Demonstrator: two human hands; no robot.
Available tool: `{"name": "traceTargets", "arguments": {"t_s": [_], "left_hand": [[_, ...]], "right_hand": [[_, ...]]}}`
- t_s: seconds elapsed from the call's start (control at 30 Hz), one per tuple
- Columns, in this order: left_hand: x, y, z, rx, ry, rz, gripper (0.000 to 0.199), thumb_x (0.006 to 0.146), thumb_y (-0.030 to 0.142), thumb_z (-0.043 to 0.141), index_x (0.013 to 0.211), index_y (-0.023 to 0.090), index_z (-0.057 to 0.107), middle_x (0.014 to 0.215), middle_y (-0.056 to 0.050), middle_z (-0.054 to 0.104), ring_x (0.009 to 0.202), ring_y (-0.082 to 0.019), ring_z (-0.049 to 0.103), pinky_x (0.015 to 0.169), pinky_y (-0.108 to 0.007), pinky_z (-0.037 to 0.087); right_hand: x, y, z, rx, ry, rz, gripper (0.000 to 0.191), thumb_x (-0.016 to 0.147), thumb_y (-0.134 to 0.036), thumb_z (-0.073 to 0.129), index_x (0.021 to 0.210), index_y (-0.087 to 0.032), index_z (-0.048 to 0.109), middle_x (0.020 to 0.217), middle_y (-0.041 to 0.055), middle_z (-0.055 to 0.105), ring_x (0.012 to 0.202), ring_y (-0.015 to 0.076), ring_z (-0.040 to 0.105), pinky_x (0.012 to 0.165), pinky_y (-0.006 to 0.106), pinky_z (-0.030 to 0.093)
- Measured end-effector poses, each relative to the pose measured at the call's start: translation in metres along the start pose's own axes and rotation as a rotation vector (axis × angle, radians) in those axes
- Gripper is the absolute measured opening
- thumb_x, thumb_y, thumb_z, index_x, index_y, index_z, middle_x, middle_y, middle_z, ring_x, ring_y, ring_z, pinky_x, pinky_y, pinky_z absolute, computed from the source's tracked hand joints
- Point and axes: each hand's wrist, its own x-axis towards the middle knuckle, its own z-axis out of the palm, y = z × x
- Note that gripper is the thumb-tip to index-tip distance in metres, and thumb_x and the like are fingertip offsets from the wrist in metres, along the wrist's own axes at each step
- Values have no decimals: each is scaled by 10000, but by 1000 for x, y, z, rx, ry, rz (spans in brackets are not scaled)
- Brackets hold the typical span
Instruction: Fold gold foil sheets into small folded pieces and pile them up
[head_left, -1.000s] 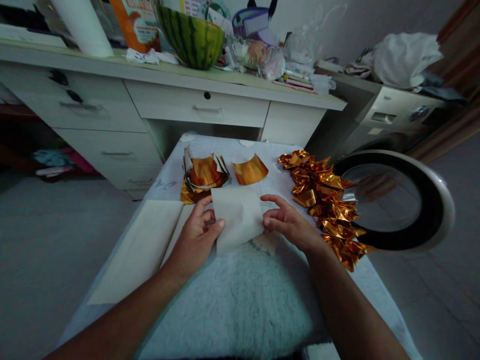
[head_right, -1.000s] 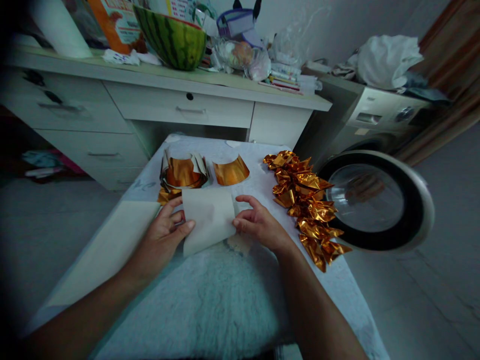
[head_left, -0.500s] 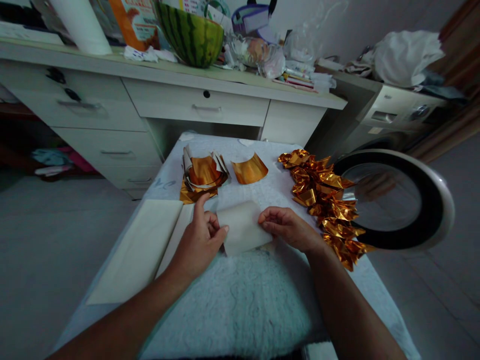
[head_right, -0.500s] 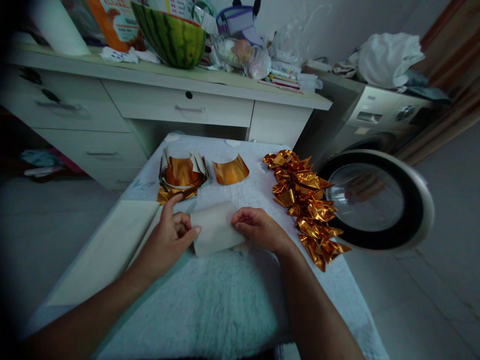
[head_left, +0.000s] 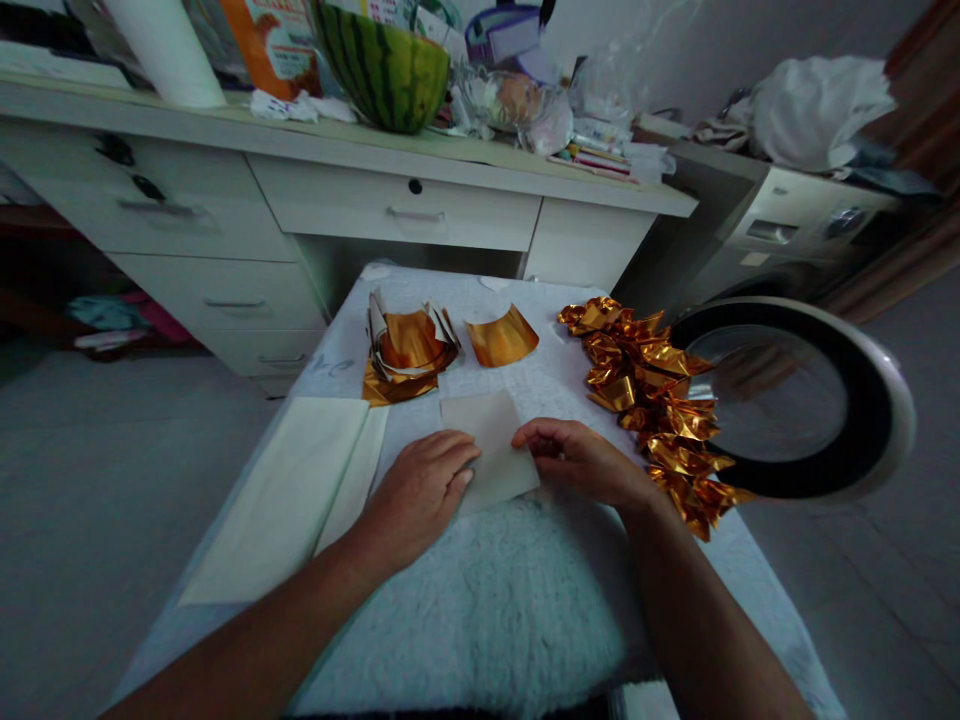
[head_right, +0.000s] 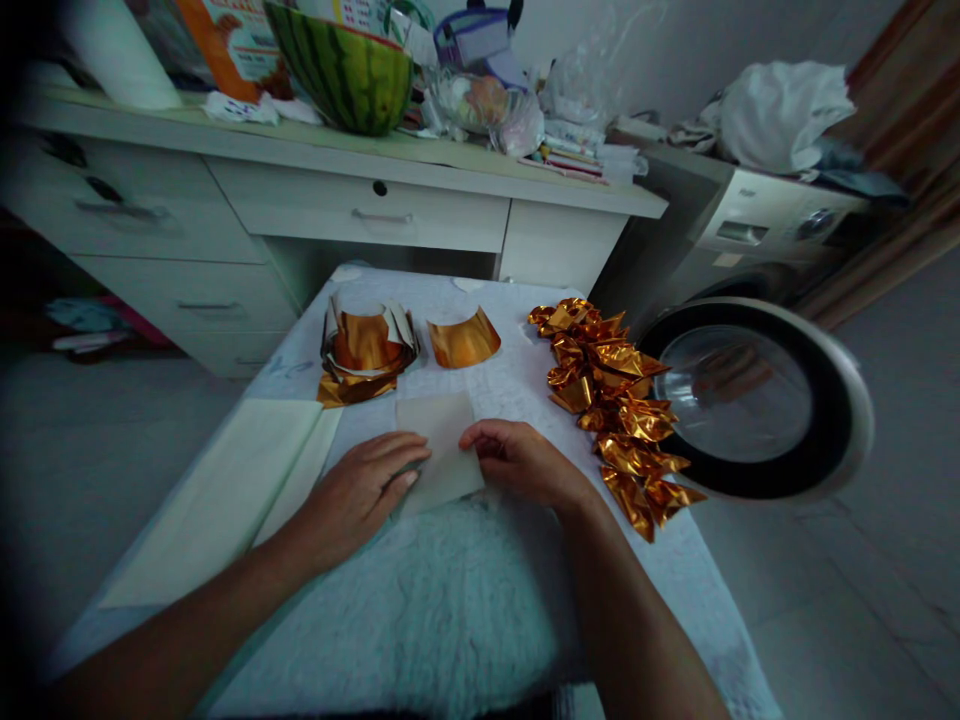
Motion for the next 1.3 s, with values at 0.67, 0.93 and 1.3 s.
{"name": "traceTargets", "arguments": {"t_s": [0.67,0.93,1.3], "left_hand": [[-5,13,-14,-104,-57,-65,139,885,283,577,961,215,671,1012,-51,727,984,-234,665,892,-378,479],[-2,21,-17,-225,-95,-259,175,930,304,509,898,228,663,761,23,695,719,-166,656,666,-275,431],[6,6,-6,128,68,-246,108,881,260,577,936,208,654,843,-25,639,798,-218,609,723,-344,428]], "right_hand": [[-5,-16,-7,-249,14,-126,230,934,-356,570,875,-185,711,781,21,656,725,141,586,680,255,456],[-3,-13,-6,-278,77,-36,182,903,-300,548,810,-172,638,669,-23,549,625,108,489,579,215,376],[13,-1,9,-593,362,-190,84,842,-154,595,792,-185,655,832,40,595,827,174,546,770,303,420]]}}
